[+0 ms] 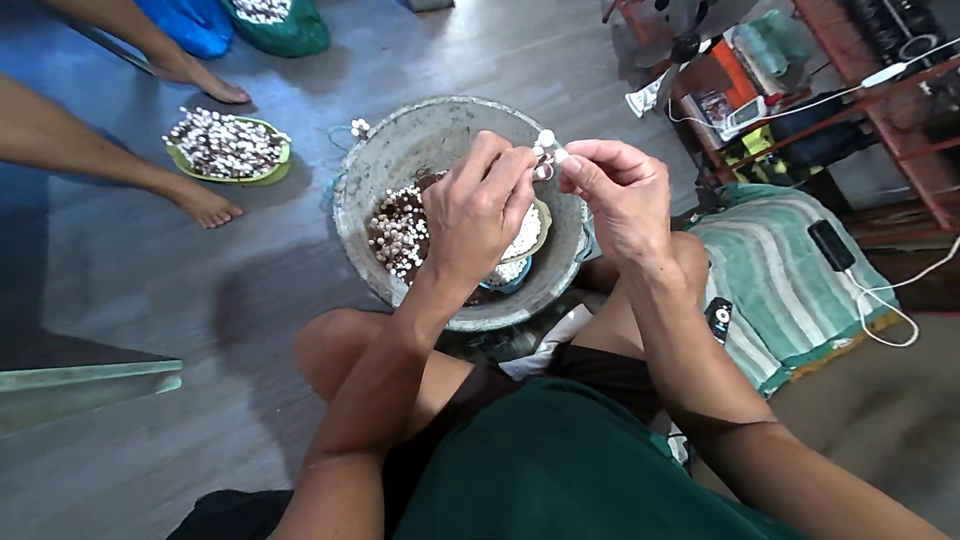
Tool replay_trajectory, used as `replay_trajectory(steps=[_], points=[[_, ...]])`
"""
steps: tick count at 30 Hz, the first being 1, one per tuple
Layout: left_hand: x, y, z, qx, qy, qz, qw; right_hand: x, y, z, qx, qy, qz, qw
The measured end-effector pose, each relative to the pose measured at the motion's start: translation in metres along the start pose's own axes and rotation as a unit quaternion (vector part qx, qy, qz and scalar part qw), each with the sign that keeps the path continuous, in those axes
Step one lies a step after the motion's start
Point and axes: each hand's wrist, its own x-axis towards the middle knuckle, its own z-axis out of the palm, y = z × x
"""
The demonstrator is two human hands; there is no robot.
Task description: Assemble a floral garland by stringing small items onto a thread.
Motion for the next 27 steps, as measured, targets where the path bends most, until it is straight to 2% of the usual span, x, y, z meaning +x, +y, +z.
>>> replay_trajectory(steps=[7,19,27], points=[[0.000,0.001,0.000,0.011,-0.013,0.001,1.000,0.015,0.009,-0.002,0.017,-0.004,-0.019,1.000],[-0.004,0.004,-0.003,0.017,-0.049,-0.006,0.999,-0.002,-0.001,0.005,-0.084,-0.012,-0.047,0.995],[0.000,0.001,0.001,-0.014,-0.036,-0.025,0.999,-0.003,0.002,0.004,-0.126,-0.025,-0.077,0.989]])
